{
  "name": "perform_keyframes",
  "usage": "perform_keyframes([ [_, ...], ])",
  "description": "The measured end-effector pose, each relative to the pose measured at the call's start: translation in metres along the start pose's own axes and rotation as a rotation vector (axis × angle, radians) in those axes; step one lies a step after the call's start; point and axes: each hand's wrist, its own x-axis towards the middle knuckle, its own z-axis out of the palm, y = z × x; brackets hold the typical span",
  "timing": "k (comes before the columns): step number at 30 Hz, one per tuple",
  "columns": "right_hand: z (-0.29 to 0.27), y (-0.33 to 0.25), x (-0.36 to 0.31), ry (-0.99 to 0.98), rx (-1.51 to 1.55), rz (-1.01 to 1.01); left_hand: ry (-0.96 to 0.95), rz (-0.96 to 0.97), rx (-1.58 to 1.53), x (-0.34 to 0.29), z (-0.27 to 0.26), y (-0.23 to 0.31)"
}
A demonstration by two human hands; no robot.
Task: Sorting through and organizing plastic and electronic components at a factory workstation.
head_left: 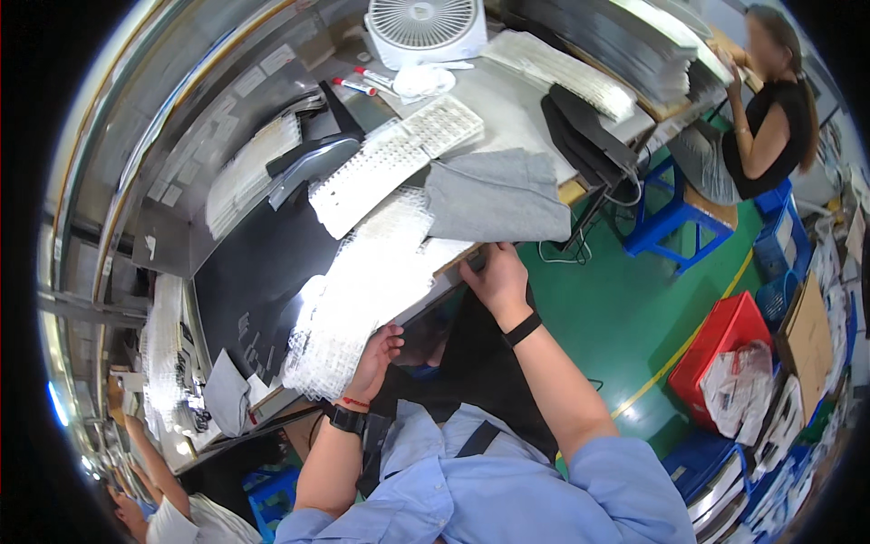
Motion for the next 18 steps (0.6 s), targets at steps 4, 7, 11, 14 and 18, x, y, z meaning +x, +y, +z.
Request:
perform_keyframes([
  [4, 0.013, 0.026, 0.007, 0.059, 0.119, 0.169, -0.027, -0.006, 0.033, 0.007, 0.015, 0.003],
  [7, 0.000, 0.049, 0.003, 0.126, 0.803, 0.624, -0.113, 0.040, 0.070, 0.019, 0.017, -0.001],
  [11, -0.067, 0.055, -0.035, 0.036, 0.912, 0.762, -0.176, -0.102, 0.115, 0.043, 0.051, 0.000],
  [14, -0.106, 0.079, -0.077, -0.046, 1.088, 0.755, -0.423, 0.185, 0.377, 0.062, 0.086, -0.012],
  [18, -0.139, 0.081, -0.116, -0.111, 1.194, 0.828, -0.680, 0.310, 0.632, 0.059, 0.121, 0.004],
])
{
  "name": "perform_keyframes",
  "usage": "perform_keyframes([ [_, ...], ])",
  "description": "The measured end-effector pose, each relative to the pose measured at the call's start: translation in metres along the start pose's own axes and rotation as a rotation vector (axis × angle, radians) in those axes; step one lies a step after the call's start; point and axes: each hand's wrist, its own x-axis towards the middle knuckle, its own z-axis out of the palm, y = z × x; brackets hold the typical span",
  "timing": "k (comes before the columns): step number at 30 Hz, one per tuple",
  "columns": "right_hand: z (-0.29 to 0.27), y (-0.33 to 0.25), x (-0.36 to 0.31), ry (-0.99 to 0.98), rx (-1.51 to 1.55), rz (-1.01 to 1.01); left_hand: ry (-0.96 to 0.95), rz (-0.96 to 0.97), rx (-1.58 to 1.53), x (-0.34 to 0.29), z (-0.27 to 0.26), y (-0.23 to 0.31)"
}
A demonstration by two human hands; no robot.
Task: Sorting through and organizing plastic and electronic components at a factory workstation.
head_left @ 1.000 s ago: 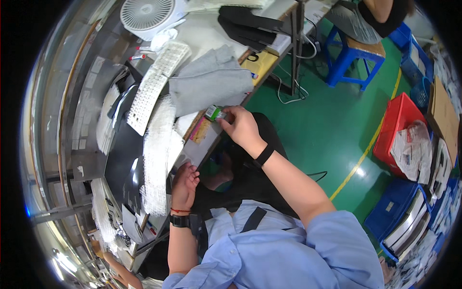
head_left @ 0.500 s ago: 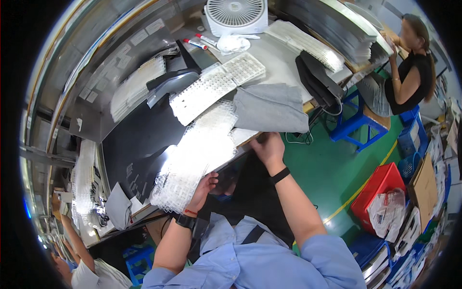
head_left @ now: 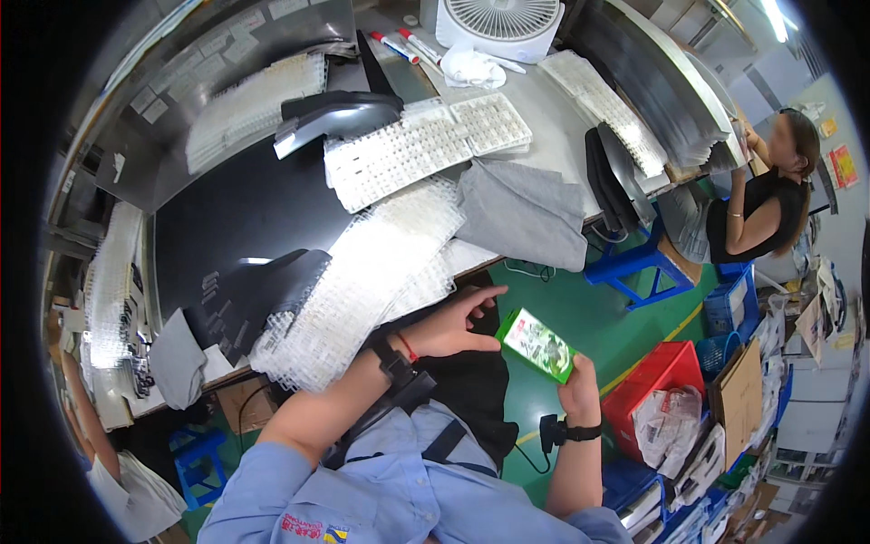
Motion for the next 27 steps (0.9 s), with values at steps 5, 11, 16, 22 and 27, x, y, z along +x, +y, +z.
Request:
perform_keyframes([
  [5, -0.026, 0.019, -0.011, -0.027, 0.129, 0.154, -0.030, 0.275, 0.114, 0.006, 0.013, 0.009],
  [11, -0.022, 0.025, -0.005, -0.158, 0.073, 0.150, 0.025, 0.197, 0.060, 0.018, 0.012, -0.010],
  [16, -0.035, 0.019, 0.003, -0.144, 0.034, 0.166, -0.033, 0.366, 0.243, 0.026, 0.016, -0.014],
  [22, -0.018, -0.007, 0.003, 0.008, -0.746, -0.211, 0.106, 0.213, 0.349, 0.043, 0.048, -0.022],
  [27, 0.002, 0.006, 0.010, -0.099, -0.962, -0.414, 0.101, 0.014, 0.362, 0.049, 0.073, -0.033],
])
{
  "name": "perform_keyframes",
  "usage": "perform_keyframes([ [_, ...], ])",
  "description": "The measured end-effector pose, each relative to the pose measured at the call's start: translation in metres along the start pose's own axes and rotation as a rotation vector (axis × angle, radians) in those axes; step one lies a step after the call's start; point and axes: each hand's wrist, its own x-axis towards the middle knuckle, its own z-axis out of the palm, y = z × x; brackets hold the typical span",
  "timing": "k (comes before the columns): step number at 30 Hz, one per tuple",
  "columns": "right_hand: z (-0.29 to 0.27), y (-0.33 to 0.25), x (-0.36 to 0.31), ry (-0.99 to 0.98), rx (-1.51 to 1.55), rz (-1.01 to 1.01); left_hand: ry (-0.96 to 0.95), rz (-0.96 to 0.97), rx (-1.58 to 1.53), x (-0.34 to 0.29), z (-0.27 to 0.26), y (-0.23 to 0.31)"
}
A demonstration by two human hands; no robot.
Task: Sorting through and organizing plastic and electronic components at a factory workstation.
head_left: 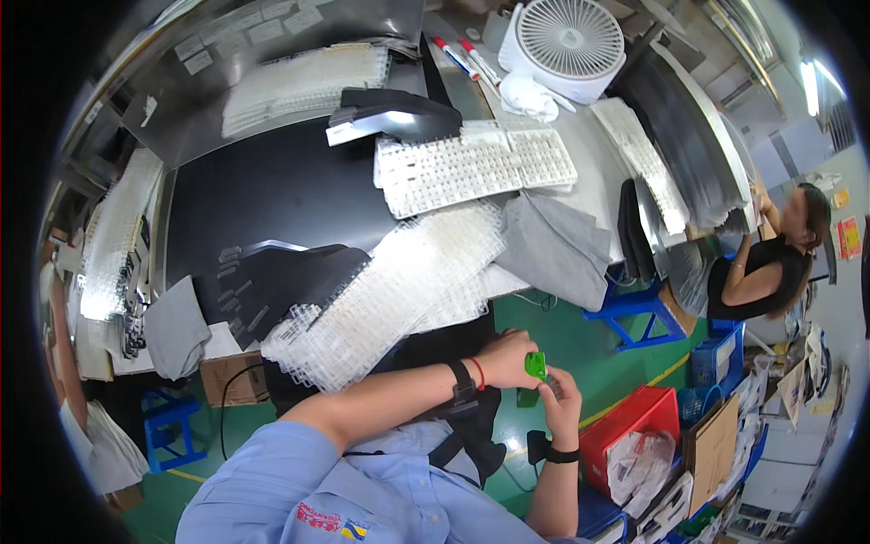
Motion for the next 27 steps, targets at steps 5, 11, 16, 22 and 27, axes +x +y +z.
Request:
perform_keyframes([
  [5, -0.002, 0.024, -0.012, 0.003, 0.080, -0.019, -0.050, -0.016, 0.024, -0.006, 0.013, -0.003],
  [11, 0.006, 0.034, -0.017, -0.029, 0.258, 0.121, -0.087, -0.110, -0.014, -0.015, 0.025, -0.013],
  [16, 0.015, 0.042, -0.014, -0.076, 0.417, 0.191, -0.025, -0.074, 0.005, -0.017, 0.032, -0.028],
  [22, 0.022, 0.032, -0.008, 0.022, 0.379, 0.084, 0.003, -0.100, -0.073, -0.017, 0.035, -0.036],
  [27, 0.024, 0.030, -0.008, 0.078, 0.247, 0.083, 0.000, -0.096, -0.079, -0.018, 0.030, -0.036],
])
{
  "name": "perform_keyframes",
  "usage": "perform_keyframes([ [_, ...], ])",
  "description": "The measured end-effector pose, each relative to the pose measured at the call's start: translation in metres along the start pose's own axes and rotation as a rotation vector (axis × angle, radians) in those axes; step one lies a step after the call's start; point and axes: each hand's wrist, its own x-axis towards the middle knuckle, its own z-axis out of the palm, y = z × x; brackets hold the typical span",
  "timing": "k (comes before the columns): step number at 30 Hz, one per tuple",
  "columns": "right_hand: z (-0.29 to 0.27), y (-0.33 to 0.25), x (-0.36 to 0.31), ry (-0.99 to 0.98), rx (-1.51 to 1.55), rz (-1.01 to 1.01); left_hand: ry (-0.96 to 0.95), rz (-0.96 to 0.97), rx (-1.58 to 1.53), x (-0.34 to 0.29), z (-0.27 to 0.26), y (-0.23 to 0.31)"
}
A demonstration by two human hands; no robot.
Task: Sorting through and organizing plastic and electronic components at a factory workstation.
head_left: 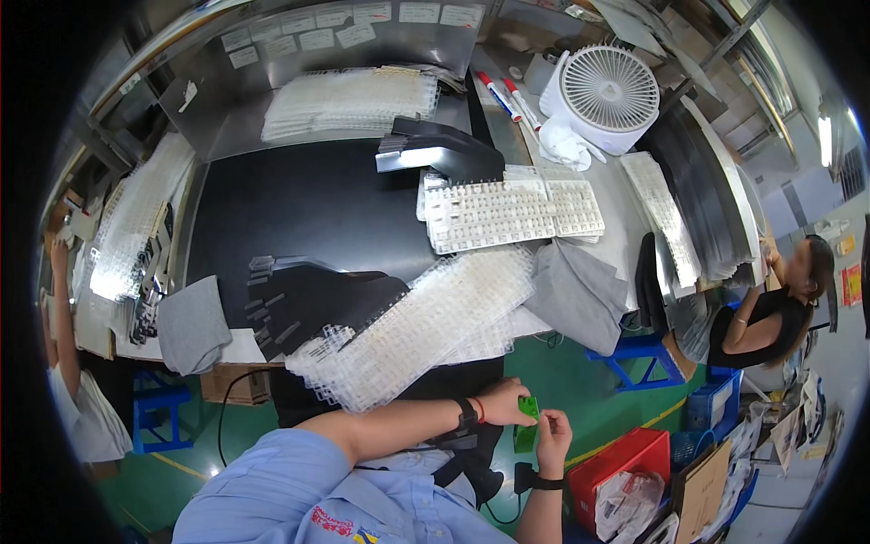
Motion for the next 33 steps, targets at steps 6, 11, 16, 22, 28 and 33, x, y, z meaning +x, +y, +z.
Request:
perform_keyframes([
  [6, -0.003, 0.000, 0.001, -0.001, -0.198, -0.121, 0.024, -0.001, -0.033, -0.001, 0.001, -0.002],
  [11, -0.009, -0.002, -0.005, 0.018, -0.134, 0.049, 0.034, -0.011, -0.092, -0.002, -0.007, 0.002],
  [16, -0.035, 0.013, -0.003, -0.154, -0.463, 0.045, 0.101, 0.102, -0.101, 0.000, -0.004, -0.006],
  [22, -0.017, 0.000, -0.001, -0.083, -0.033, 0.040, 0.065, 0.065, -0.070, -0.002, -0.001, -0.004],
  [28, -0.001, -0.004, 0.006, -0.042, 0.028, 0.062, 0.052, 0.059, -0.041, -0.002, -0.005, -0.002],
  [33, 0.002, -0.001, 0.004, -0.035, 0.051, 0.057, 0.069, 0.057, -0.077, -0.004, -0.004, -0.002],
])
